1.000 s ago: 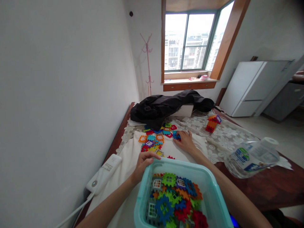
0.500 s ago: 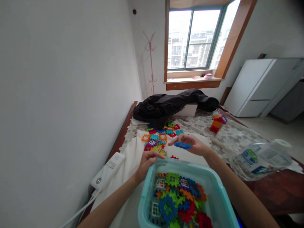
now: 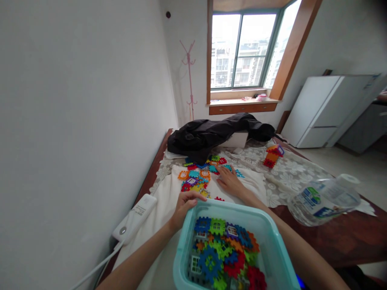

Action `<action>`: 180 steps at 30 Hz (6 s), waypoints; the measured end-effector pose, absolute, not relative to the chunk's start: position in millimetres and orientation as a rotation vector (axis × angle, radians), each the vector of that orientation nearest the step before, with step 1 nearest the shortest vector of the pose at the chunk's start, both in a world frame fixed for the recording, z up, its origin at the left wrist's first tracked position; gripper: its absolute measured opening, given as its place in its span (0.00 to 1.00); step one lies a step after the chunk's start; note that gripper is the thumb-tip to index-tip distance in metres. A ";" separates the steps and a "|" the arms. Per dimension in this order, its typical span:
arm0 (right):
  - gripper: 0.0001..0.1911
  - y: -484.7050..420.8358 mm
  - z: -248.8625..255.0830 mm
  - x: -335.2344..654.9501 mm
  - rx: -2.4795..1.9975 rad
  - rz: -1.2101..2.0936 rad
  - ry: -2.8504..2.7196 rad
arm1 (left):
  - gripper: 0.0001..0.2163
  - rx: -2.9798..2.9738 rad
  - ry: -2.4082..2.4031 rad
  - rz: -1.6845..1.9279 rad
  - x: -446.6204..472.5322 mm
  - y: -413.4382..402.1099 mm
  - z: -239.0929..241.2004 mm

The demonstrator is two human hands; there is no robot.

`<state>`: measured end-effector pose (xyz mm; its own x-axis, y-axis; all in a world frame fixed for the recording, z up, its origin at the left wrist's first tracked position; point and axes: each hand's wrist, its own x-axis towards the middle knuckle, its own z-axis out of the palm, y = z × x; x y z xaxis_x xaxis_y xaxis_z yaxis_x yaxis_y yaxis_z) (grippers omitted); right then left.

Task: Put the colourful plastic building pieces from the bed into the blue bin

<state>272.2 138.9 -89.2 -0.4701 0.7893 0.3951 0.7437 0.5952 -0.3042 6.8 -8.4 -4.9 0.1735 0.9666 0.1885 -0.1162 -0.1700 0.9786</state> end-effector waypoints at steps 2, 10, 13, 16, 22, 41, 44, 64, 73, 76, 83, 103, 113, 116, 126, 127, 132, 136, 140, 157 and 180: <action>0.29 138.7 -88.0 273.4 -1.237 0.074 -2.340 | 0.11 1.344 0.913 1.248 6.9 -9.3 -4.7; 0.23 138.3 -91.1 273.8 -1.252 0.036 -2.320 | 0.10 1.323 0.942 1.253 8.9 -13.1 2.8; 0.22 137.8 -88.5 273.0 -1.263 -0.011 -2.344 | 0.10 1.316 0.949 1.250 8.6 -12.7 3.3; 0.19 137.6 -85.6 272.3 -1.278 -0.053 -2.353 | 0.10 1.313 0.955 1.247 7.8 -12.5 2.7; 0.21 135.2 -77.7 274.2 -1.361 0.008 -2.305 | 0.10 1.317 0.980 1.249 7.7 -12.6 2.4; 0.24 132.2 -78.3 278.3 -1.093 0.191 -2.172 | 0.11 1.306 0.934 1.245 7.3 -11.9 0.8; 0.23 131.7 -77.9 278.2 -1.084 0.263 -2.058 | 0.11 1.305 0.929 1.242 7.5 -12.3 1.7; 0.27 103.2 -35.4 242.0 -0.726 0.882 -2.124 | 0.15 1.281 0.999 1.242 2.0 -15.0 -18.4; 0.30 123.4 -15.5 156.6 -0.292 0.355 -2.846 | 0.16 1.305 1.050 1.324 0.5 -19.0 -29.9; 0.19 122.6 -19.4 161.9 -0.261 0.319 -2.840 | 0.16 1.314 1.059 1.342 -0.2 -19.9 -34.5; 0.14 118.7 -19.4 243.6 -0.577 0.344 -2.648 | 0.16 1.237 0.984 1.338 3.5 -18.7 -28.5; 0.10 97.6 -60.5 272.1 -0.885 0.441 -2.336 | 0.19 1.241 0.874 1.255 4.7 -15.9 -26.3; 0.05 106.0 -64.4 285.2 -0.994 0.420 -2.159 | 0.13 1.263 0.900 1.276 2.5 -16.9 -29.5; 0.04 105.3 -61.9 287.2 -1.040 0.364 -2.228 | 0.11 1.243 0.904 1.276 4.7 -16.2 -29.2; 0.10 104.2 -64.4 288.9 -1.091 0.254 -2.247 | 0.12 1.109 0.913 1.321 14.8 -14.1 -32.0; 0.11 105.1 -65.8 289.5 -1.081 0.259 -2.241 | 0.12 1.115 0.910 1.311 14.7 -12.4 -30.5; 0.13 109.5 -67.0 295.3 -1.038 0.258 -2.195 | 0.15 1.210 0.718 1.019 12.5 3.8 -19.3; 0.23 108.6 -60.1 301.6 -0.965 0.247 -2.377 | 0.17 1.225 0.592 0.917 11.3 11.3 -16.2; 0.25 108.6 -59.4 303.3 -0.957 0.253 -2.450 | 0.19 1.238 0.502 0.868 11.2 10.4 -17.4; 0.13 107.9 -51.0 302.5 -1.041 0.244 -2.398 | 0.39 1.003 0.476 0.147 8.9 3.6 -7.0; 0.19 120.9 -80.5 289.9 -1.162 0.256 -2.246 | 0.39 0.981 0.584 0.268 14.9 -5.5 -19.6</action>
